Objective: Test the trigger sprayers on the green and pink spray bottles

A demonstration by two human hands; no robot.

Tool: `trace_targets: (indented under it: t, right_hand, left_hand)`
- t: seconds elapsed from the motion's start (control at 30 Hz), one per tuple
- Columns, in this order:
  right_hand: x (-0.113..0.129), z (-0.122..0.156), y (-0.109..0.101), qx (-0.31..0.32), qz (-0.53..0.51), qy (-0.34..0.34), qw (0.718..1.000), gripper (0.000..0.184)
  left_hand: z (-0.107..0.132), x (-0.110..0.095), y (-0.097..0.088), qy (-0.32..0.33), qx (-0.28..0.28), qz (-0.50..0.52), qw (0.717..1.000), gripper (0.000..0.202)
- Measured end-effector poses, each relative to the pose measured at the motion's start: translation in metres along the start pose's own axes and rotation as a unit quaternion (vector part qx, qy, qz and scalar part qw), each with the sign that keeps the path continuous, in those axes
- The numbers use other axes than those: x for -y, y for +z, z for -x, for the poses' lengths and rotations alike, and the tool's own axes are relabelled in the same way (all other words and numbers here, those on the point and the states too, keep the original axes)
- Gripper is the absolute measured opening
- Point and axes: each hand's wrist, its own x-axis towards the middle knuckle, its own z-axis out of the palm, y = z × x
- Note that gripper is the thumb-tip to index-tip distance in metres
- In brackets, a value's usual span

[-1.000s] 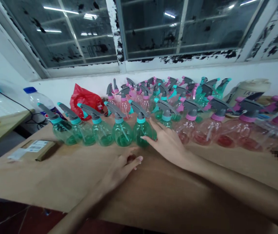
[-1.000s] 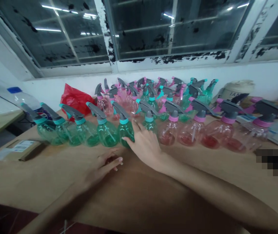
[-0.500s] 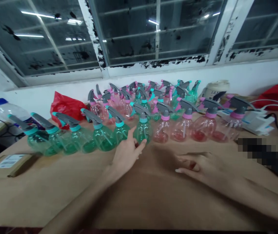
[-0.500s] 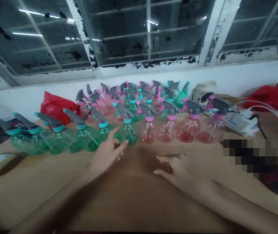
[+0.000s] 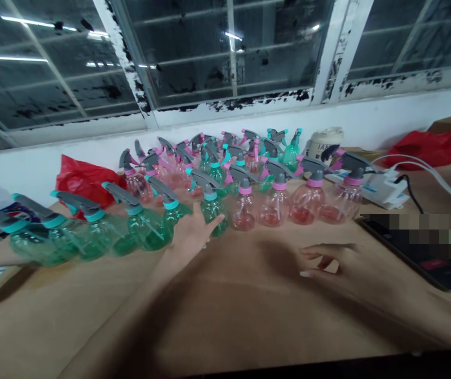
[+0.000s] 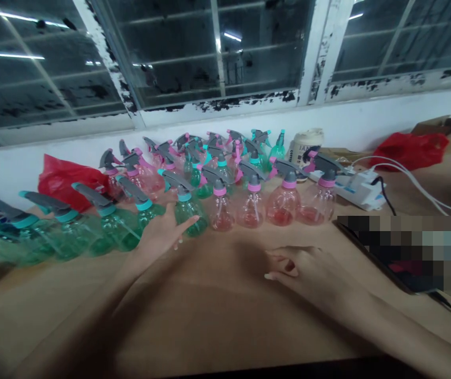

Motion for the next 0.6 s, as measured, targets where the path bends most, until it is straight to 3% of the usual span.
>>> trace_targets:
  t: [0.37,0.6]
  right_hand:
    - [0.0,-0.01,-0.001,0.055,-0.067,0.016,0.996,0.031]
    - [0.021,-0.023,-0.023,0.066,-0.096,-0.031,0.993,0.038]
  left_hand:
    - [0.02,-0.002,-0.01,0.01,0.008,-0.078,0.997,0.078]
    - [0.053,-0.02,-0.008,0.022,0.029,-0.119,0.992,0.074]
